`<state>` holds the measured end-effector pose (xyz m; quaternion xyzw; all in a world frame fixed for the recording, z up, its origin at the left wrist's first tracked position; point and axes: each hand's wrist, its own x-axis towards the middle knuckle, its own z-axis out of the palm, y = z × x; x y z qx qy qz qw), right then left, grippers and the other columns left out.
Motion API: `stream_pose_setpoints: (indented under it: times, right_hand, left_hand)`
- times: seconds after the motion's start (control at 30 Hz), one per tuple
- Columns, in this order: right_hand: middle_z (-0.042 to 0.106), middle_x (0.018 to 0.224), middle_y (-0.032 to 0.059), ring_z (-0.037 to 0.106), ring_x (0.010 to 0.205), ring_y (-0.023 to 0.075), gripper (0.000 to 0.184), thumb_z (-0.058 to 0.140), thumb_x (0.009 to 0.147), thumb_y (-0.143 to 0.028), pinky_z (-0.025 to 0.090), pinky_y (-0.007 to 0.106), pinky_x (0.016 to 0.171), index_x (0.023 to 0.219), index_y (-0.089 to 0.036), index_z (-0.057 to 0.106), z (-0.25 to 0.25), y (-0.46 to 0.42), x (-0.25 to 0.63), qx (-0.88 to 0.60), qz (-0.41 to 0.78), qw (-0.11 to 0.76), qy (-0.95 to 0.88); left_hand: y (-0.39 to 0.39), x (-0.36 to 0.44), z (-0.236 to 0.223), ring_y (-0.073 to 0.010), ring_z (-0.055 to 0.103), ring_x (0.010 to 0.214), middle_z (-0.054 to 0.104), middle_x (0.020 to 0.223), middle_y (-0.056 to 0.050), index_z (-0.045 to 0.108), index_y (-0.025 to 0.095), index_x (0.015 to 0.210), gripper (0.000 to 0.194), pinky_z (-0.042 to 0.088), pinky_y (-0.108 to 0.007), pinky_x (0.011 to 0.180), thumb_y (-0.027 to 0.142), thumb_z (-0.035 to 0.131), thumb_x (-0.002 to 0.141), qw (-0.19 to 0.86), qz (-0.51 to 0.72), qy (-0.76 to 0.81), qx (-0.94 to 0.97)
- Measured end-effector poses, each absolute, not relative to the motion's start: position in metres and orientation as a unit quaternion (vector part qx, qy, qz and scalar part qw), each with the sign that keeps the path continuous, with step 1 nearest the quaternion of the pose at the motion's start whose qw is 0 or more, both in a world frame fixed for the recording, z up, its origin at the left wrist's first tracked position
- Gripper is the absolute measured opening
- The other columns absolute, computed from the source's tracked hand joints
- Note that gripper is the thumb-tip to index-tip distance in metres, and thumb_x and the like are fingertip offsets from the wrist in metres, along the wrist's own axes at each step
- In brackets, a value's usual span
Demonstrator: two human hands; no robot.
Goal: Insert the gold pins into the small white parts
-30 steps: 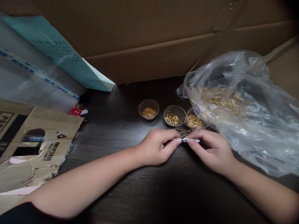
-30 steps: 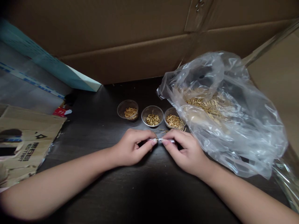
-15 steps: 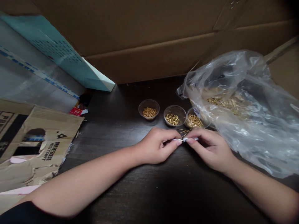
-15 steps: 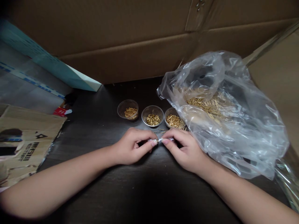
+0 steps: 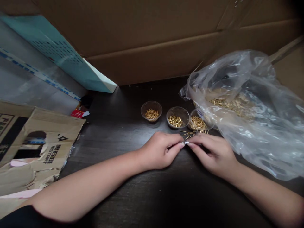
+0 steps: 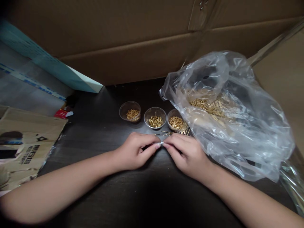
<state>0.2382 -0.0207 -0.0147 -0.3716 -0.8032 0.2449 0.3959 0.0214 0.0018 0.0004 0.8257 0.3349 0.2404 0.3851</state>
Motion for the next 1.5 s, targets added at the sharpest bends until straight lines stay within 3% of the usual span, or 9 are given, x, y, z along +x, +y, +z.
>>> stream_pose_setpoints:
  times: [0.2,0.6,0.8,0.97,1.17,1.33,1.5]
  right_hand:
    - [0.071,0.086,0.0024,0.068,0.075,0.0145,0.011,0.061,0.096,-0.009,0.054,0.025,0.071,0.096,-0.020,0.065,-0.014,-0.020,0.237,-0.385,0.262,0.391,-0.794]
    - [0.074,0.088,0.0024,0.071,0.077,0.0170,0.008,0.061,0.097,-0.016,0.058,0.027,0.073,0.100,-0.023,0.064,-0.015,-0.021,0.238,-0.435,0.232,0.402,-0.772]
    - [0.074,0.090,0.0030,0.071,0.079,0.0162,0.008,0.061,0.097,-0.015,0.058,0.026,0.076,0.101,-0.021,0.065,-0.016,-0.022,0.237,-0.430,0.218,0.401,-0.779]
    - [0.076,0.099,0.0057,0.073,0.082,0.0173,0.018,0.061,0.097,-0.017,0.060,0.027,0.075,0.114,-0.021,0.064,-0.020,-0.023,0.237,-0.434,0.221,0.407,-0.773]
    - [0.074,0.088,0.0038,0.072,0.075,0.0162,0.010,0.059,0.098,-0.015,0.060,0.028,0.069,0.104,-0.020,0.065,-0.019,-0.022,0.235,-0.403,0.232,0.420,-0.779]
    - [0.075,0.095,0.0066,0.072,0.082,0.0195,0.015,0.064,0.096,-0.020,0.061,0.033,0.073,0.110,-0.020,0.067,-0.016,-0.022,0.231,-0.375,0.230,0.418,-0.795]
    - [0.077,0.102,0.0078,0.074,0.087,0.0199,0.017,0.062,0.098,-0.020,0.061,0.035,0.080,0.113,-0.021,0.069,-0.013,-0.021,0.233,-0.385,0.222,0.388,-0.808]
  left_hand:
    - [-0.001,0.022,-0.002,-0.0127,0.062,0.067,0.069,0.076,-0.004,0.070,0.012,0.093,0.022,0.044,-0.022,0.065,0.022,0.052,0.101,0.332,0.253,0.334,0.845]
    - [0.001,0.020,0.000,-0.0141,0.071,0.080,0.077,0.100,-0.006,0.067,0.014,0.117,0.023,0.051,-0.022,0.073,0.021,0.053,0.099,0.369,0.292,0.340,0.814]
    - [0.001,0.019,0.001,-0.0107,0.064,0.068,0.074,0.085,-0.003,0.069,0.014,0.109,0.021,0.045,-0.020,0.064,0.026,0.057,0.098,0.371,0.281,0.369,0.804]
    - [0.001,0.020,0.001,-0.0097,0.059,0.063,0.071,0.077,-0.002,0.071,0.015,0.100,0.021,0.041,-0.020,0.061,0.031,0.059,0.097,0.389,0.275,0.371,0.797]
    - [0.003,0.022,0.001,-0.0085,0.056,0.056,0.068,0.065,0.000,0.071,0.013,0.097,0.024,0.040,-0.018,0.056,0.035,0.059,0.097,0.495,0.246,0.374,0.745]
    - [0.008,0.020,0.002,-0.0076,0.054,0.052,0.063,0.060,0.001,0.068,0.011,0.092,0.021,0.042,-0.017,0.055,0.031,0.060,0.095,0.586,0.245,0.367,0.680]
    - [0.011,0.018,0.001,-0.0066,0.051,0.046,0.062,0.059,0.002,0.068,0.011,0.094,0.023,0.041,-0.017,0.051,0.032,0.059,0.096,0.607,0.235,0.354,0.672]
